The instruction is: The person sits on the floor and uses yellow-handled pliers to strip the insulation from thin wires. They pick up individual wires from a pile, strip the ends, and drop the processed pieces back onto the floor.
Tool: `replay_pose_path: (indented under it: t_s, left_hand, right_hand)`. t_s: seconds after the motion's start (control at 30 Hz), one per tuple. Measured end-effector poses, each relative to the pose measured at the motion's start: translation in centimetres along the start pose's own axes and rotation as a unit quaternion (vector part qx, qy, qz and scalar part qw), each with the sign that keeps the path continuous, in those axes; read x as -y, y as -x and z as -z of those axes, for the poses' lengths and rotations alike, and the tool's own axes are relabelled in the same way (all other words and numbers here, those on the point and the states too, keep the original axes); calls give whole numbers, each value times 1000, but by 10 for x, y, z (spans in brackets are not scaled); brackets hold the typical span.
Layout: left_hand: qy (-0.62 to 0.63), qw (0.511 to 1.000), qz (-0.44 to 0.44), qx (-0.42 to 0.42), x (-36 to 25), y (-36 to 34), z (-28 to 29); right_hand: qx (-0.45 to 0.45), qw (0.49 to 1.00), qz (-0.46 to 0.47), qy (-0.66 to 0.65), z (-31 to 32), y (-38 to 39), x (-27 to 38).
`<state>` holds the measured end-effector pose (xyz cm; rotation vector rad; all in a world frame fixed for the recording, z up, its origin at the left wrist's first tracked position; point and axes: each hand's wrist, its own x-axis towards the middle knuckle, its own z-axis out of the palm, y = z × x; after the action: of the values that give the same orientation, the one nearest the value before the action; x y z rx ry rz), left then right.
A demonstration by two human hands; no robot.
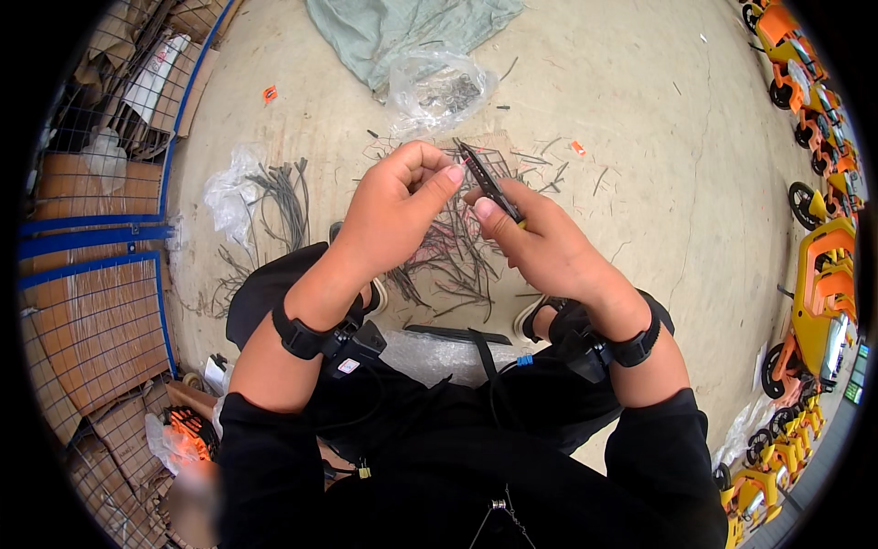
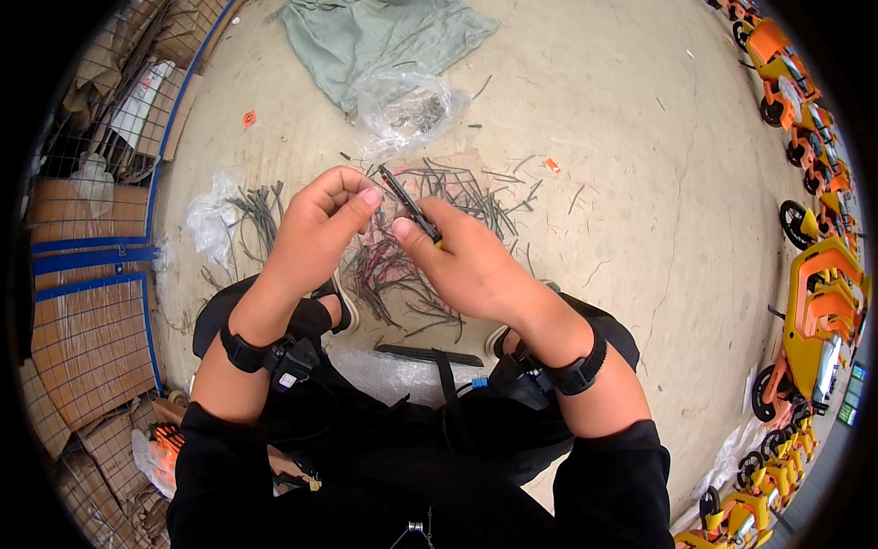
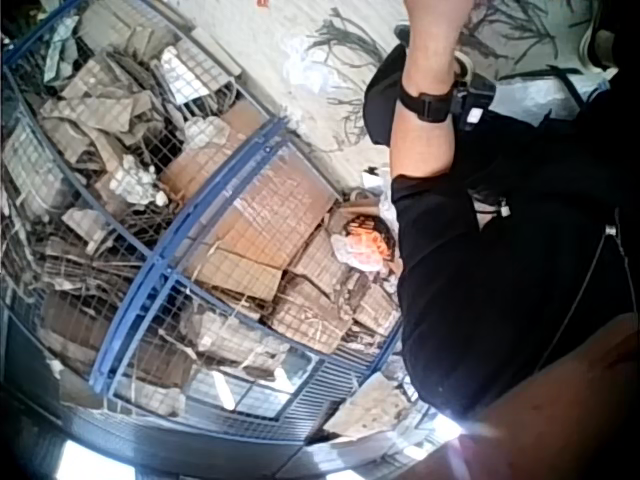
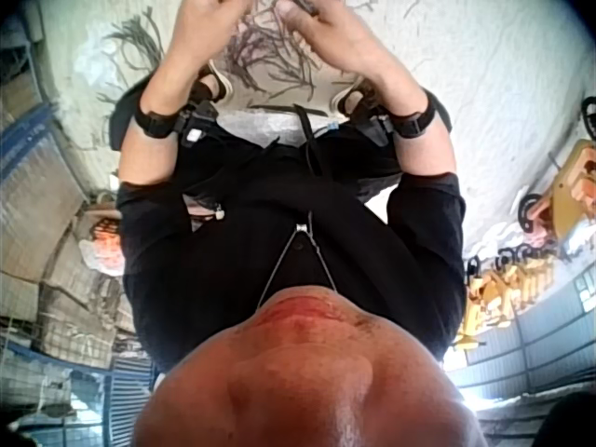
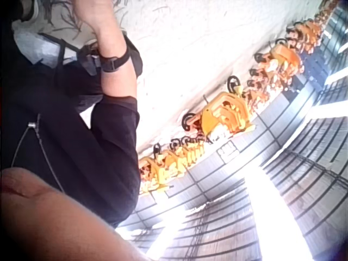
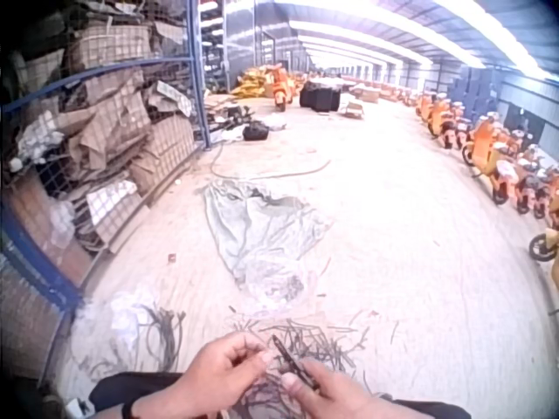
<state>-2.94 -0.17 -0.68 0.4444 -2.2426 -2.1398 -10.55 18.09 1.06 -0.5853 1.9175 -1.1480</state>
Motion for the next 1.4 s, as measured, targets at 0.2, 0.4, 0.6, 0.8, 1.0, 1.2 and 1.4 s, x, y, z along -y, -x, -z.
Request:
replay_pose_path:
  t_s: [0.2, 0.4, 0.6, 0.8, 1.0, 1.2, 1.4]
  left_hand:
    - [-5, 1000, -4, 13, 1, 0, 0]
    - [7, 1000, -19, -2, 7, 1, -3]
    - [-9, 1000, -6, -7, 4, 1, -4]
    - [-15, 1000, -14, -6, 6, 0, -4]
    - [-27, 999, -13, -18, 7, 0, -3]
    - [8, 999, -38, 6, 1, 3, 3]
    - [163, 982, -5, 94, -28, 10, 14]
  right_hand:
    - [3, 1000, 17, -8, -3, -3, -16]
    - [24, 999, 20, -39, -3, -2, -16]
    - [17, 999, 48, -19, -5, -3, -21]
    - [14, 999, 38, 9, -4, -2, -15]
    - [-6, 997, 22, 80, -2, 1, -3]
    - [-9, 997, 46, 58, -2, 4, 1]
    - [81, 990, 20, -114, 10, 11, 12]
